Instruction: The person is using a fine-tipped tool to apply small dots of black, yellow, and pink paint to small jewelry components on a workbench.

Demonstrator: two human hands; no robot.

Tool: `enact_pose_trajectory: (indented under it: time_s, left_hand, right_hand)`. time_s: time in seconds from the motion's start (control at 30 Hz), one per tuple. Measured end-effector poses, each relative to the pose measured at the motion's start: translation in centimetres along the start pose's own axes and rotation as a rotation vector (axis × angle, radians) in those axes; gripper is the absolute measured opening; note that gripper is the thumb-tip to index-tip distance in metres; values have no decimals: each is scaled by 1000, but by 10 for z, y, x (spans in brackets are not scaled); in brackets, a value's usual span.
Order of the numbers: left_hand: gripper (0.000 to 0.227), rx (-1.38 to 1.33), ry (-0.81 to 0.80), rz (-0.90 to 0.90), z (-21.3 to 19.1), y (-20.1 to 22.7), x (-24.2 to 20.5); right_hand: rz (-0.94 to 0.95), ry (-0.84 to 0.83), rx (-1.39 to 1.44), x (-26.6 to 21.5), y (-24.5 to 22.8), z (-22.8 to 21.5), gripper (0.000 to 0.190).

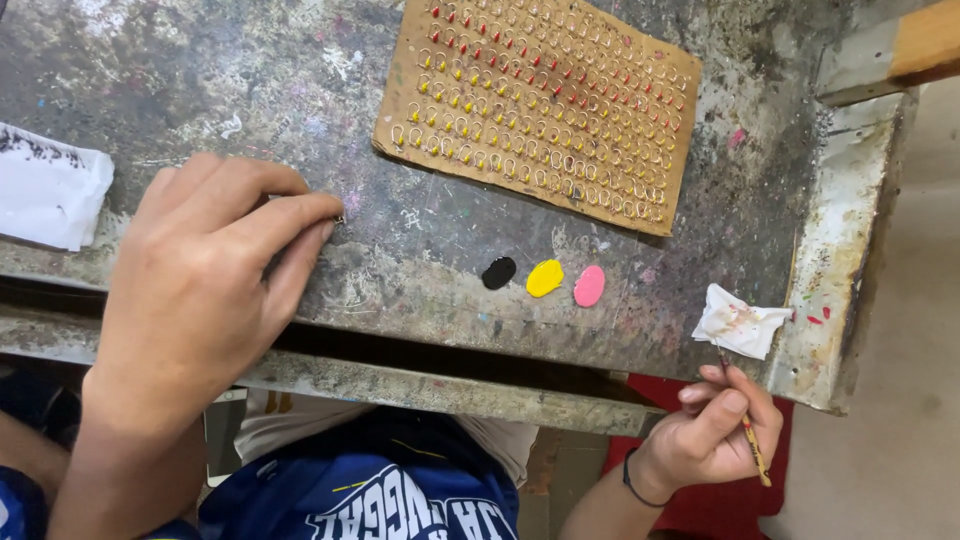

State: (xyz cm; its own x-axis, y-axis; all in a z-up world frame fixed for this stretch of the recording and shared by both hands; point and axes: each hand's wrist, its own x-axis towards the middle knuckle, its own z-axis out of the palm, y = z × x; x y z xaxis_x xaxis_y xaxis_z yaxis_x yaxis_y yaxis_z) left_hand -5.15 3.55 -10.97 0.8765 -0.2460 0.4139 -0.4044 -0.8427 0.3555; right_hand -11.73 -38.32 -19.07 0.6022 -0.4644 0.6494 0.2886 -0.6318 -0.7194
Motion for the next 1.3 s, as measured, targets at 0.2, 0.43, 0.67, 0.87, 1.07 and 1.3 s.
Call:
enact_pose_trajectory:
  time_s: [0.2,0.43,0.67,0.87,1.07,1.3]
  left_hand:
    - [7,-61,-2,28,-1,0,4]
    - [8,-131,28,34,-5,0,3]
    - [15,21,0,40,-3,1,5]
    - [8,-27,14,87,1,2,9]
    - [8,-131,32,102,2,0,11]
    - [8,-165,57,123,5,-4,9]
  right_hand:
    - [19,3,-3,0,0,0,22]
    - [0,2,-8,1,-1,1,25]
    - [10,-22,-6,1,-1,0,27]
    - [7,-7,-12,1,-2,1,27]
    - [10,4,4,0,0,0,24]
    - [-4,-7,10,0,2,-2,25]
